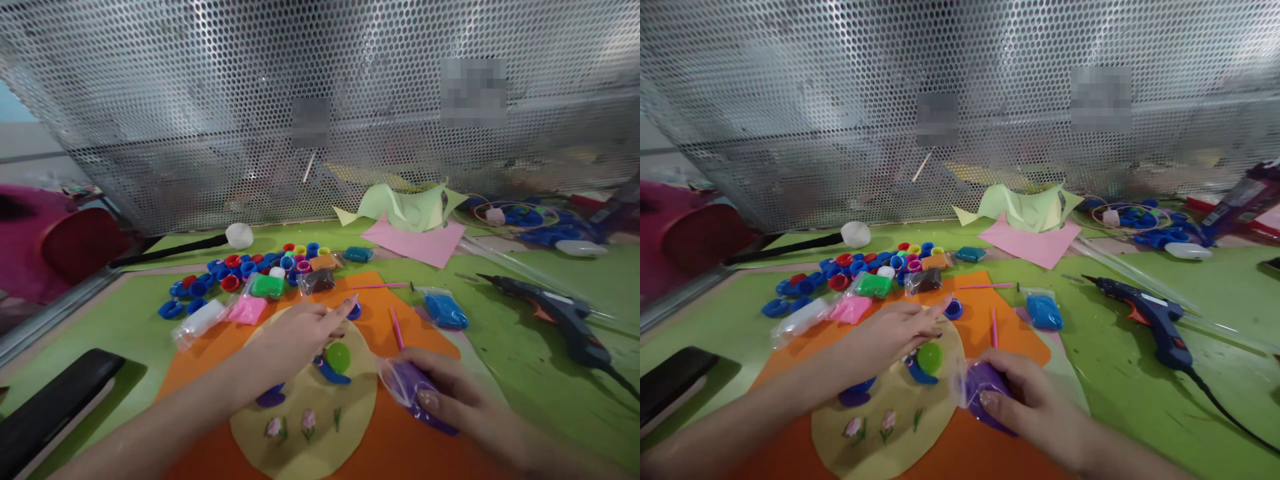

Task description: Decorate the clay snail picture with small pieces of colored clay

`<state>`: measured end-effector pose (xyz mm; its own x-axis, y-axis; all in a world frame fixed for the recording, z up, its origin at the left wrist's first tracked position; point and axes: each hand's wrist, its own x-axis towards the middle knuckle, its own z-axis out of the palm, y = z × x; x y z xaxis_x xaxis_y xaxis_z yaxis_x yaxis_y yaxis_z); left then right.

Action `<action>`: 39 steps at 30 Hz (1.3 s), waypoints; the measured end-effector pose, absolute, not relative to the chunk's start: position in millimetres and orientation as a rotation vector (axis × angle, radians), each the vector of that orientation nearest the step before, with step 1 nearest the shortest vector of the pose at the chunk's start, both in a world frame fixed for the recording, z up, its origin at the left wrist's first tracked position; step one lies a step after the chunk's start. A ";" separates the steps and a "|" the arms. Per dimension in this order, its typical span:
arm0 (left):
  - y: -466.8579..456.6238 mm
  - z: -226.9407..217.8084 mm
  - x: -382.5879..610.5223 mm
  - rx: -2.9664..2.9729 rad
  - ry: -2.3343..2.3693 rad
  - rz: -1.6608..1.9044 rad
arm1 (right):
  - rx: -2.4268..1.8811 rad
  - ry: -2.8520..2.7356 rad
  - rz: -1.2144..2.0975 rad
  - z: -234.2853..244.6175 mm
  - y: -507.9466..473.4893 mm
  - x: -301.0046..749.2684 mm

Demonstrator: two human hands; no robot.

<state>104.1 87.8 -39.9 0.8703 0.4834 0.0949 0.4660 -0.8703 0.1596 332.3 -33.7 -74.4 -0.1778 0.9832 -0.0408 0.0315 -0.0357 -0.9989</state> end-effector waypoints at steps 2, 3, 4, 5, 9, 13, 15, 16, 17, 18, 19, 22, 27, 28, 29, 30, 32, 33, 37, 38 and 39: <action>87.3 -40.2 103.4 2.915 0.760 0.176 | -1.218 -1.313 1.356 -70.4 -34.6 330.9; 86.9 -39.9 103.1 2.920 0.770 0.163 | -1.227 -1.327 1.357 -68.6 -34.8 330.4; 86.5 -39.4 102.9 2.926 0.785 0.152 | -1.222 -1.359 1.360 -67.1 -34.9 330.2; 86.1 -38.8 102.7 2.933 0.801 0.141 | -1.217 -1.384 1.364 -66.0 -34.9 330.1; 84.3 -37.1 101.9 2.954 0.832 0.092 | -1.274 -1.376 1.341 -62.8 -35.1 332.0; 84.4 -38.6 102.5 2.952 0.837 0.087 | -1.340 -1.427 1.328 -61.3 -35.7 333.1; 85.2 -39.9 104.0 2.933 0.854 0.116 | -1.316 -1.400 1.337 -61.9 -36.0 331.9; 85.6 -40.5 105.0 2.918 0.859 0.129 | -1.299 -1.368 1.338 -62.4 -36.3 330.8; 85.9 -41.1 106.0 2.900 0.860 0.139 | -1.286 -1.333 1.340 -62.8 -36.6 329.5; 86.1 -41.6 107.0 2.876 0.858 0.147 | -1.277 -1.300 1.347 -62.9 -37.0 328.2; 86.2 -42.0 107.9 2.848 0.855 0.155 | -1.271 -1.270 1.359 -62.8 -37.4 326.9; 86.7 -42.2 109.4 2.738 0.855 0.188 | -1.260 -1.221 1.386 -61.1 -38.1 324.7; 90.1 -38.3 113.4 2.503 0.892 0.228 | -1.287 -1.314 1.364 -61.4 -36.4 327.7; 90.6 -37.3 114.9 2.465 0.908 0.230 | -1.275 -1.338 1.356 -62.3 -35.8 328.6; 90.8 -36.4 116.3 2.434 0.921 0.231 | -1.268 -1.358 1.355 -63.4 -35.2 329.5; 90.6 -35.8 117.6 2.412 0.932 0.230 | -1.265 -1.376 1.359 -64.5 -34.7 330.1; 89.5 -35.6 119.4 2.395 0.951 0.234 | -1.260 -1.398 1.360 -66.6 -33.6 330.9; 88.7 -36.0 119.9 2.400 0.961 0.239 | -1.258 -1.414 1.357 -67.5 -33.1 331.1; 87.4 -39.1 118.9 2.466 0.961 0.258 | -1.209 -1.461 1.327 -71.3 -31.1 332.0; 88.2 -39.5 117.9 2.482 0.940 0.254 | -1.202 -1.460 1.328 -72.0 -31.0 332.3; 89.4 -39.4 116.7 2.495 0.914 0.248 | -1.197 -1.456 1.327 -72.5 -31.1 332.6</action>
